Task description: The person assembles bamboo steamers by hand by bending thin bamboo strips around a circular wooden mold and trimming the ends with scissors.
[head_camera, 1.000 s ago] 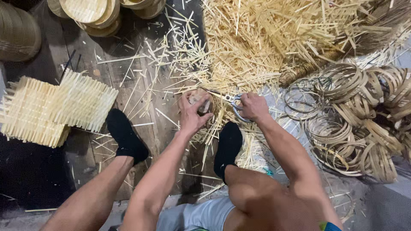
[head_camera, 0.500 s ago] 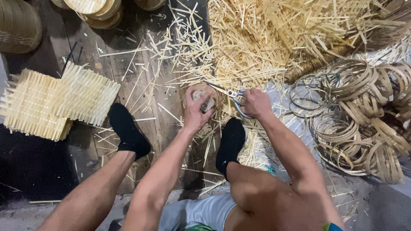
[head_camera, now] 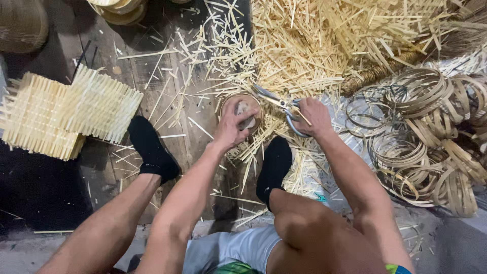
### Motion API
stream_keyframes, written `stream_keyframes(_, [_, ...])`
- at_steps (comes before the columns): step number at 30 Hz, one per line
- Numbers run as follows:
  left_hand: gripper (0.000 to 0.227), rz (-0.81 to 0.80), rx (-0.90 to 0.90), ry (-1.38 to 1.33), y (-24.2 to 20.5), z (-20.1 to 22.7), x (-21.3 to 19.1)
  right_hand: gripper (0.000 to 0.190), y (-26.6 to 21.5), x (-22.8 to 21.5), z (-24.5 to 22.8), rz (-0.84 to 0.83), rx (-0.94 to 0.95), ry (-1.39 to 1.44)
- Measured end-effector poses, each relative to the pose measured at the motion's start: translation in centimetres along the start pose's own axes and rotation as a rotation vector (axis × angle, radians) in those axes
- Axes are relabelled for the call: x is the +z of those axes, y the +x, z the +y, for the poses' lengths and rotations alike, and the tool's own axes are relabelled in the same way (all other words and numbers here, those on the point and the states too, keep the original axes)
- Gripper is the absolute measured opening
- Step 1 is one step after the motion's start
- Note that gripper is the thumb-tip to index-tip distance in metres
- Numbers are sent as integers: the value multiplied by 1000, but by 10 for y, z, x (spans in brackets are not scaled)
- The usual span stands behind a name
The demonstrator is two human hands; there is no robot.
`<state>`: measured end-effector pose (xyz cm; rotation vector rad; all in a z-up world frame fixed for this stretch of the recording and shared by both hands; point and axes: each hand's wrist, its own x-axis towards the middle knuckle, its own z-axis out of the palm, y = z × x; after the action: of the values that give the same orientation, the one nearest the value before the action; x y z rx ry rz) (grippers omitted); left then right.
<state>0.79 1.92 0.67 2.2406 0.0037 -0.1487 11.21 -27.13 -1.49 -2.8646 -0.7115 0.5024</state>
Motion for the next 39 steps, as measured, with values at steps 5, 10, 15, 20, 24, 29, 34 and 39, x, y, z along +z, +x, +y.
stream_keyframes(5, [78, -299, -157, 22, 13, 10, -18, 61, 11, 23, -8, -17, -113, -193])
stream_keyframes(10, [94, -154, -61, 82, 4, 13, -21, 47, 6, 11, 9, -226, -13, -120])
stream_keyframes(15, [97, 105, 50, -32, -7, 7, -4, 63, 2, 1, -6, -35, -2, -5])
stream_keyframes(20, [94, -94, 90, -10, -7, 0, -13, 52, 1, 21, -7, 183, -142, -24])
stream_keyframes(24, [93, -78, 101, 5, -6, 11, -12, 48, 7, 25, 2, 37, -114, 31])
stream_keyframes(29, [83, 85, 15, -35, -7, 17, -1, 53, 6, 4, 11, -151, 75, 12])
stream_keyframes(34, [91, -103, -15, 129, -2, 4, -2, 56, -2, 3, 0, 138, -79, -2])
stream_keyframes(39, [96, -145, 64, 239, 1, 5, -8, 44, 3, 22, -11, -49, -18, -32])
